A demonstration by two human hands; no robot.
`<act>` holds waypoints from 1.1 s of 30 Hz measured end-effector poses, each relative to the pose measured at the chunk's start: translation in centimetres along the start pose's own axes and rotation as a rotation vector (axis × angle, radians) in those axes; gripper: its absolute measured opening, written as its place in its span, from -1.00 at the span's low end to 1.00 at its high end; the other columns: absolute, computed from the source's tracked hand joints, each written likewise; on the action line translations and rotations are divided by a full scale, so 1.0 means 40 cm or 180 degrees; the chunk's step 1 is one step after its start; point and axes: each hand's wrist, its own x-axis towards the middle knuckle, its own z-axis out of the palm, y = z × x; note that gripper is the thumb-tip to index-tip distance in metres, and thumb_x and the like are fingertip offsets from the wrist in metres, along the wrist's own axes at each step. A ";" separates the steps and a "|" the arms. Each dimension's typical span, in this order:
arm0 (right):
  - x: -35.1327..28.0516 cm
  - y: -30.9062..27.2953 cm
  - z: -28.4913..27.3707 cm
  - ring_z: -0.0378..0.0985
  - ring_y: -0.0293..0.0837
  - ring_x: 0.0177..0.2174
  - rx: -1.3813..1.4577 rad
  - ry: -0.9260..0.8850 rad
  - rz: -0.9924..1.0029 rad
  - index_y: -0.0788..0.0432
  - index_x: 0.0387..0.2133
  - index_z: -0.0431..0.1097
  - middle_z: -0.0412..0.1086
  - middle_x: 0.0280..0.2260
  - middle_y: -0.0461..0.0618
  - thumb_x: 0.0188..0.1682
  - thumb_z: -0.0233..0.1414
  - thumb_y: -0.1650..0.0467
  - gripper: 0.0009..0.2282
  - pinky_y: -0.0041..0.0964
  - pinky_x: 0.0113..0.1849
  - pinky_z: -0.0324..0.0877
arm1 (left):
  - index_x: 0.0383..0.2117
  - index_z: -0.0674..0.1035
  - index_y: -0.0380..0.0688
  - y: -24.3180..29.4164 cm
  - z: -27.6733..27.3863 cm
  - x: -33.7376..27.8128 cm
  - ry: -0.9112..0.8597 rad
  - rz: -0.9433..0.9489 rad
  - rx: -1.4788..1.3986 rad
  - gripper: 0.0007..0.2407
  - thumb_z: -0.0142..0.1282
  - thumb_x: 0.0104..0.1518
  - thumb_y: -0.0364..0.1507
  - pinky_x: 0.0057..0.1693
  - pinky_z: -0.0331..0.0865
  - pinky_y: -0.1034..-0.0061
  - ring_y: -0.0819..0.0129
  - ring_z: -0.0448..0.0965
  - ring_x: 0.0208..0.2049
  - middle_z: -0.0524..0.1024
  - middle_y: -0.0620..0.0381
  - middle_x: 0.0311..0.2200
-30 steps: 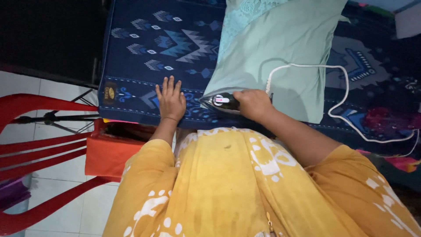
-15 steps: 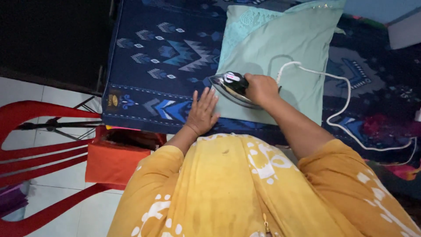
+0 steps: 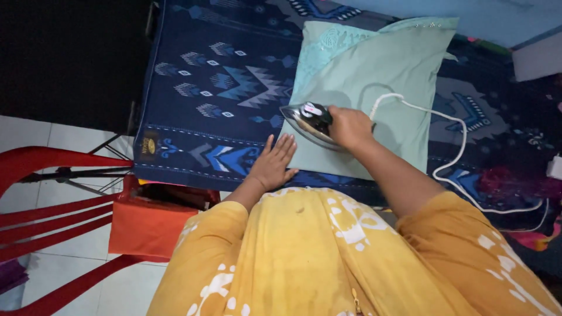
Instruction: The person irons a light green garment with lace trim on a patterned blue surface. They repeatedly smooth the fabric with their hands, adjust the garment's position, and use an electric iron to press different sections, including the lace-trimmed edge and the main body of the fabric.
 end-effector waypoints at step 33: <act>0.031 0.109 0.019 0.59 0.24 -0.11 0.0522 -0.0106 0.0726 0.01 -0.08 0.39 0.54 -0.24 0.16 -0.03 0.00 0.29 -0.74 0.18 -0.11 0.48 | 0.28 0.35 -0.24 0.002 -0.011 0.004 -0.0164 -0.0013 0.0220 -0.34 0.02 0.13 -0.01 0.50 -0.31 -0.10 0.01 0.07 0.43 0.25 -0.15 0.34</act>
